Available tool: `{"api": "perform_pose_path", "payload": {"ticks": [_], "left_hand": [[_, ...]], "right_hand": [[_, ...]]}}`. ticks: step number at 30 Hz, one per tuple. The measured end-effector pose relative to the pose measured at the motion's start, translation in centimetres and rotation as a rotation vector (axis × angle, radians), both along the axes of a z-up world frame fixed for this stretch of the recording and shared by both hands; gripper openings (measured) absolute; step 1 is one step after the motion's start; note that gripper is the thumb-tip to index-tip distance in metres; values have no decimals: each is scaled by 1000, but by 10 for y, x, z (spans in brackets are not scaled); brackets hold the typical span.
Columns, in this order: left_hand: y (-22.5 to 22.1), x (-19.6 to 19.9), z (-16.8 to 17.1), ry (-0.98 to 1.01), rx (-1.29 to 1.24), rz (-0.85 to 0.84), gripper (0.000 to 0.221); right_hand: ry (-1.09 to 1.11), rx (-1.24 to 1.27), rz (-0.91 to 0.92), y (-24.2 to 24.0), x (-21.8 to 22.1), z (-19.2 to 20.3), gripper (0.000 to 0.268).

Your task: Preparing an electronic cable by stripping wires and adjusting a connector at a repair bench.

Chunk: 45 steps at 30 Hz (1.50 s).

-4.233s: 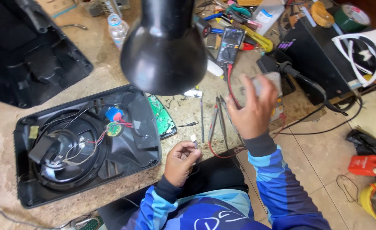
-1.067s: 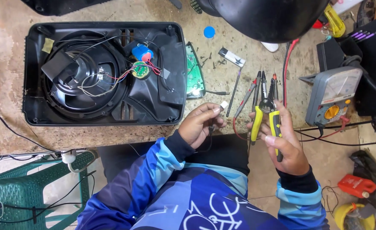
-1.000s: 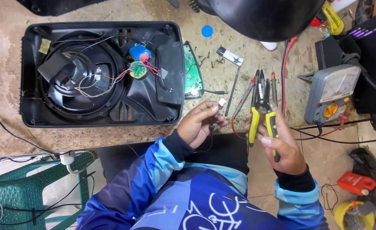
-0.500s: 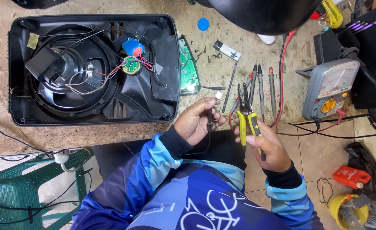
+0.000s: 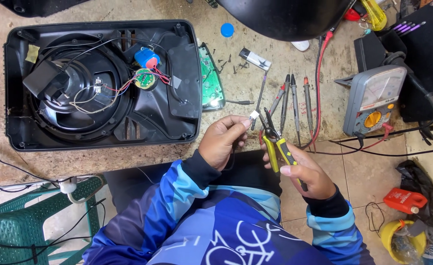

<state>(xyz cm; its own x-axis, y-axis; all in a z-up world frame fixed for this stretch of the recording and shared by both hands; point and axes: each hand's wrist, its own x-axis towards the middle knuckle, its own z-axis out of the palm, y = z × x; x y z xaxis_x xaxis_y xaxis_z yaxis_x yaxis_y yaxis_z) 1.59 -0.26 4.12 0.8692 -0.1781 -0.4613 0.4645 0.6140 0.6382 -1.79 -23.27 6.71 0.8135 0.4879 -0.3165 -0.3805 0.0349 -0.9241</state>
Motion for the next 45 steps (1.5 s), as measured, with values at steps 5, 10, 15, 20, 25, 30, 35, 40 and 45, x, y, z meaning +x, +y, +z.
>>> {"api": "perform_pose_path", "payload": {"ticks": [5, 10, 15, 20, 25, 30, 35, 40, 45], "left_hand": [[-3, 1, -5, -101, 186, -18, 24], [-6, -1, 20, -132, 221, -106, 24], [-4, -1, -1, -160, 256, -172, 24], [-3, 2, 14, -207, 319, -212, 22], [-5, 14, -4, -240, 402, -252, 22], [-19, 30, -22, -275, 450, -261, 24], [-29, 38, -38, -237, 399, -230, 25], [-30, 30, -39, -172, 313, -198, 24], [-16, 13, -7, -122, 273, -232, 27]], "right_hand": [[-52, -67, 154, 1, 6, 18, 80], [-68, -77, 188, -8, 9, 12, 84], [-64, -141, 228, -3, 14, 23, 95], [-79, -178, 228, 2, 15, 28, 97], [-81, -248, 184, -5, 18, 25, 92], [-108, -278, 93, -10, 24, 23, 85], [-68, -203, -11, -24, 24, -6, 77], [-66, -249, -35, -22, 33, 1, 78], [-208, -474, -64, 9, 54, 69, 91]]}}
